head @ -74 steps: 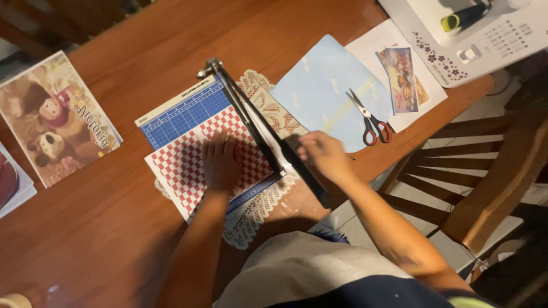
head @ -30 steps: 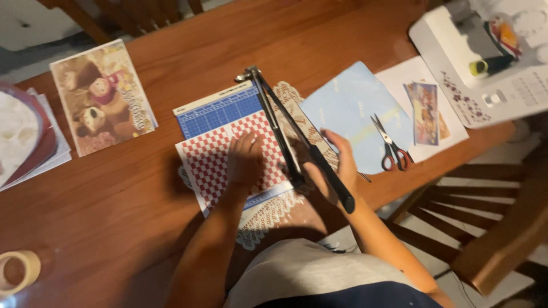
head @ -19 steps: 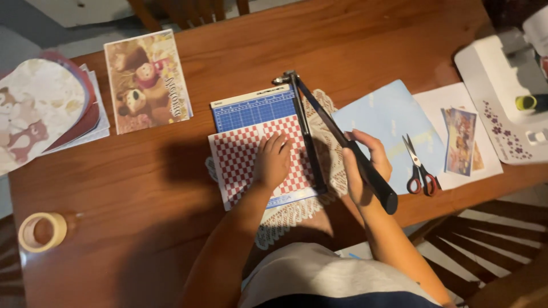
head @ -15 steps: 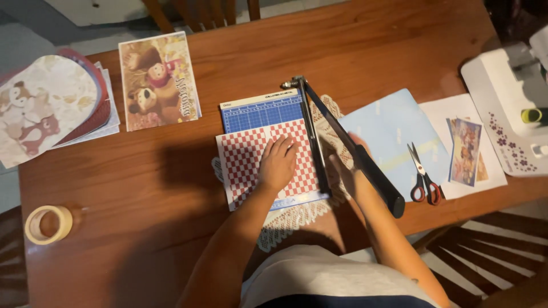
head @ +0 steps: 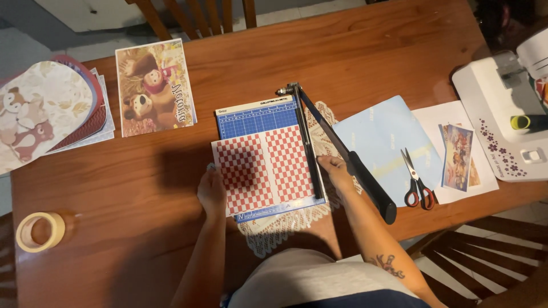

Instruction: Cutting and trimming printed paper designs using scissors and a paper trimmer

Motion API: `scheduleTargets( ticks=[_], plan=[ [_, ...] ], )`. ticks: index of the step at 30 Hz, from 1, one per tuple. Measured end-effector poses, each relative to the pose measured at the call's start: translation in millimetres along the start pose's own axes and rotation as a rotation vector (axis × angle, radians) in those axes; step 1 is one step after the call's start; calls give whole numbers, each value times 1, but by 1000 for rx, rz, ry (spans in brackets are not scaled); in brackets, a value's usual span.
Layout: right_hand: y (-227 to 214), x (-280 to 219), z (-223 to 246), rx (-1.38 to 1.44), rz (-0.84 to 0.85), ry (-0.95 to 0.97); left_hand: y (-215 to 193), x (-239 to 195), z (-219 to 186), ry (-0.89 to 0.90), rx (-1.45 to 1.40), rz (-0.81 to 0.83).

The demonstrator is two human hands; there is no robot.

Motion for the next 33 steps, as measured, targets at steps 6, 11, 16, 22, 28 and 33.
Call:
scheduleTargets(
  ticks=[6, 11, 16, 22, 28, 33],
  plan=[
    [13, 35, -25, 128, 64, -48, -1, 3, 8, -200, 43, -16],
    [-7, 25, -10, 85, -14, -45, 20, 6, 5, -58, 24, -7],
    [-67, 29, 1, 70, -121, -153, 47, -4, -23, 36, -13, 98],
    [-85, -49, 78, 110, -204, -116, 42, -21, -104, 417, -41, 89],
    [-94, -19, 62, 109, -186, -151, 47, -45, -141, 1034, -63, 59],
    [-90, -26, 72, 254, -206, -105, 60, -45, -140, 949, 73, 178]
  ],
)
Point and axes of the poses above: each hand's wrist, its own x-axis towards the middle knuckle, its own y-axis out of the palm, z = x × y, the point moved 9 cm from there along x, towards the middle knuckle, and after that the axes turned 6 degrees about -z, right-handed, at the moved point
